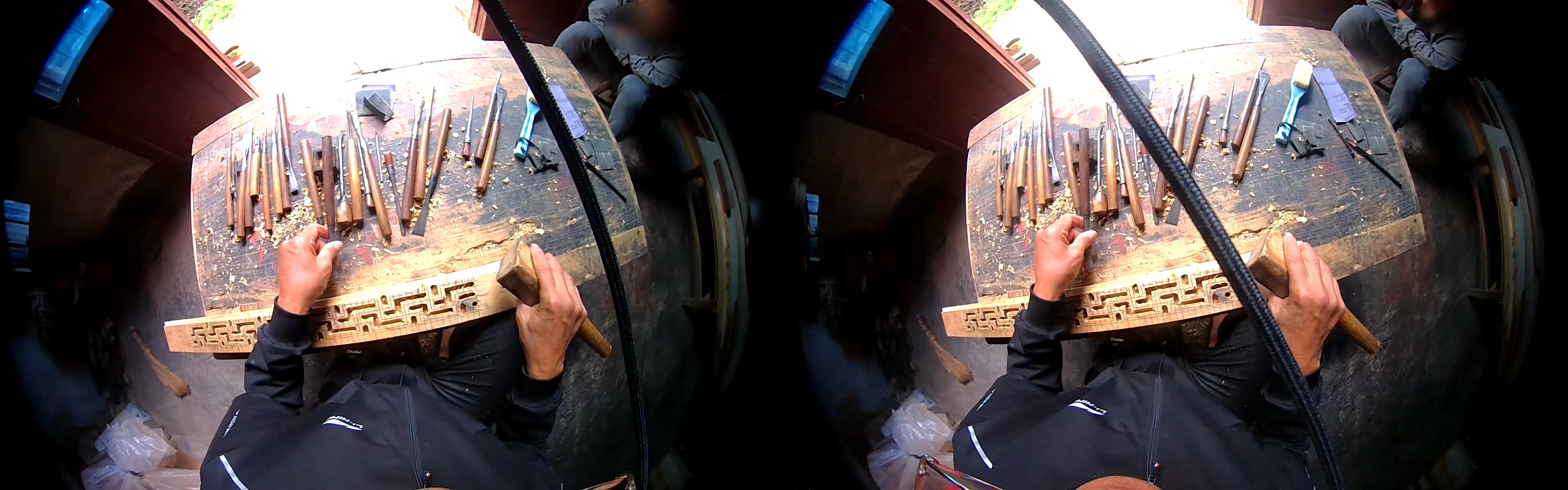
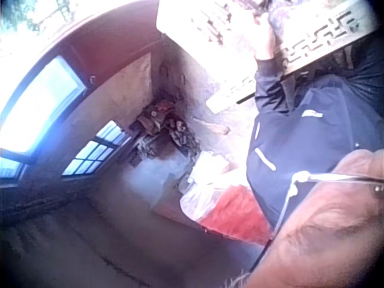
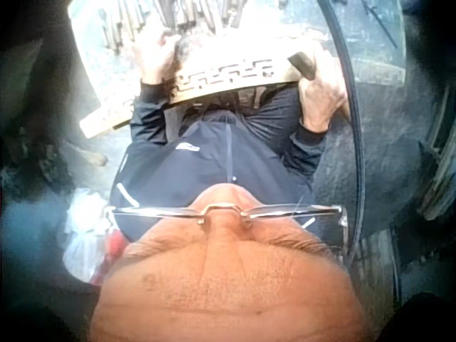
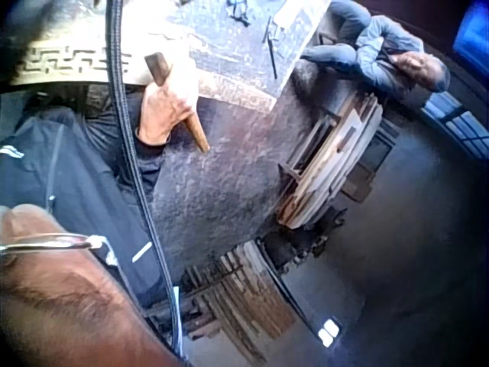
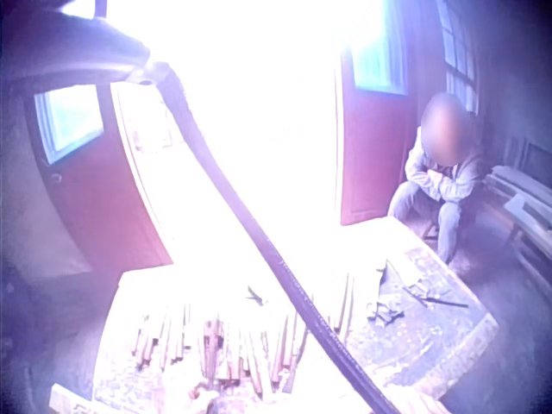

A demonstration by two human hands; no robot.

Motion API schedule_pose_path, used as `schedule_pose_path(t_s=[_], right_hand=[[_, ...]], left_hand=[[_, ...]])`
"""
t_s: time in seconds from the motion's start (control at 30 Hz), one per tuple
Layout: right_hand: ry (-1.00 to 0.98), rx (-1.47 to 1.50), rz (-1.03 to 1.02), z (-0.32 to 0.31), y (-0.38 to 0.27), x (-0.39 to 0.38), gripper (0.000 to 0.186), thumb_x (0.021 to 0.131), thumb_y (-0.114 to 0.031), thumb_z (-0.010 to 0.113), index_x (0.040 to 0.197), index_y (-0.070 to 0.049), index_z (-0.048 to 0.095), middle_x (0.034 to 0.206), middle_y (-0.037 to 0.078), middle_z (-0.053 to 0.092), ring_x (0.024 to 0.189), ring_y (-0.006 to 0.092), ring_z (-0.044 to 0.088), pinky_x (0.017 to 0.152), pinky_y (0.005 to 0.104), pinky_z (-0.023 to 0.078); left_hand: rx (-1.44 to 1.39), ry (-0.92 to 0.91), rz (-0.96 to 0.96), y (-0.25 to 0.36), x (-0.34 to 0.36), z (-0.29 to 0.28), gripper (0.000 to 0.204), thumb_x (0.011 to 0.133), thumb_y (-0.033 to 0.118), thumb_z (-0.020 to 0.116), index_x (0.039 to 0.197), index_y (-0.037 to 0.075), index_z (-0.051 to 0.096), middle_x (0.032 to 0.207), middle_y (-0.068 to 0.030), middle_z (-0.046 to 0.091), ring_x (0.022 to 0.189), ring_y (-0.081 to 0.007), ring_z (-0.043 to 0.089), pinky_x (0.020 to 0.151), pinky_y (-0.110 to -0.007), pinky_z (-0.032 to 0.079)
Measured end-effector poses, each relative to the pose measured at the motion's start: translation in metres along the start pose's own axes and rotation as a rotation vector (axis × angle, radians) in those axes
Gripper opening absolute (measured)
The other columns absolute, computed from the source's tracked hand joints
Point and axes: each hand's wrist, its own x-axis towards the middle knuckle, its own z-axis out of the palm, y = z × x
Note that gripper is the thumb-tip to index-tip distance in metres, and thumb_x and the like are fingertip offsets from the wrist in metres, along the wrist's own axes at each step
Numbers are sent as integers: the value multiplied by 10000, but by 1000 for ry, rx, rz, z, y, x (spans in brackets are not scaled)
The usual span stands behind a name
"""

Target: The person carves a geometric pattern into a wooden beam using a chisel and a wooden mallet, striking the chisel to remove small chips of wood.

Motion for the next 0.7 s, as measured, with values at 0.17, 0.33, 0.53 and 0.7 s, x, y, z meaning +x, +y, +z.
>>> schedule_pose_path(t_s=[0.17, 0.33, 0.53, 0.7], right_hand=[[-16, -2, 4, -1, 1, 1, 691, 812, 55, 791, 1482, -103, 742, 1377, 180, 796, 1238, 416, 758, 1075, 496, 595], [-24, 5, 4, -1, 0, 1, 686, 818, 56, 787, 1483, -110, 743, 1389, 180, 792, 1248, 414, 756, 1079, 496, 593], [-14, 16, -3, -3, 0, 1, 625, 854, 15, 826, 1463, -107, 757, 1376, 172, 802, 1234, 404, 771, 1063, 489, 603], [-35, 40, 13, -2, -1, 0, 632, 850, 36, 781, 1470, -81, 745, 1390, 187, 790, 1266, 411, 757, 1094, 502, 588]], left_hand=[[38, -35, 66, -1, 0, 5, 178, 962, 103, 853, 1061, -29, 784, 742, -95, 787, 646, -112, 722, 617, -314, 543], [-240, 43, -8, 10, 2, 2, 166, 979, 79, 847, 1078, -41, 787, 761, -69, 805, 664, -86, 728, 602, -289, 537], [81, 107, -58, -27, 20, -26, 158, 918, 103, 883, 971, -21, 799, 717, -75, 758, 631, -103, 689, 605, -326, 542], [131, 111, -44, -44, 16, -19, 182, 907, 149, 905, 937, 2, 802, 753, -101, 795, 669, -163, 760, 639, -356, 582]])
